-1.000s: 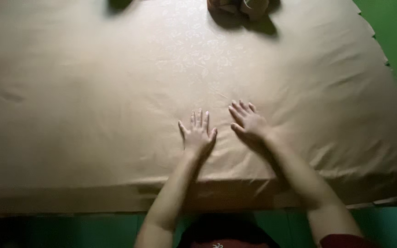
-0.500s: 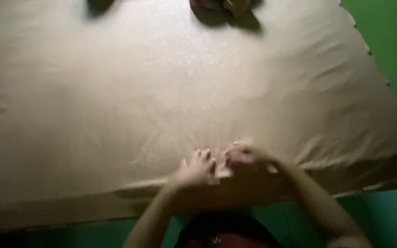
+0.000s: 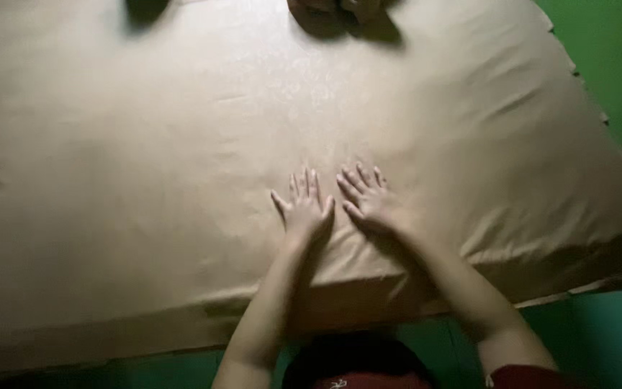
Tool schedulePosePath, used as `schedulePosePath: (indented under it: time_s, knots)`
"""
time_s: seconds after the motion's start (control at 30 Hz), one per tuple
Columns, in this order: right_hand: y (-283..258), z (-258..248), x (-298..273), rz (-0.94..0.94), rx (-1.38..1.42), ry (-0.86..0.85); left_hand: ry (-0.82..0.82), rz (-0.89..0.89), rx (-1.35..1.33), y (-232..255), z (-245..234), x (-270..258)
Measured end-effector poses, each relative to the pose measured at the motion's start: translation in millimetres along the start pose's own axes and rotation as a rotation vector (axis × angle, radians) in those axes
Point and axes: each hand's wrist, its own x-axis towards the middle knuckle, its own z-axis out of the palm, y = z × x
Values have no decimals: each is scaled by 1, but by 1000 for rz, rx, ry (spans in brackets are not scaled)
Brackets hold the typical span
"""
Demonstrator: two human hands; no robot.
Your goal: The person smooths a tan bedsheet onto a mattress by hand, tucking the edges under the mattress along the sides and corners.
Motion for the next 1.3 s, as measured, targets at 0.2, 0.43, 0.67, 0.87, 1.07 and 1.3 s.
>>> schedulePosePath:
  time_s: [0.2,0.43,0.67,0.87,1.07,1.3]
  knots:
    - [-17,-20,-45,-319,88,98,362,327,78,13,-1,-61]
    - [24,-34,1,-96,326,125,149,232,-120,25,-22,-25]
    - [38,-37,19,183,20,91,-19,20,-36,79,-8,21]
    - [29,-34,-84,48,-91,53,16,275,75,105,25,-66]
    - [40,-56,-99,17,130,81,-80,576,-172,91,18,-70]
    - [109,-68,-12,144,-136,482,122,246,-83,117,14,30]
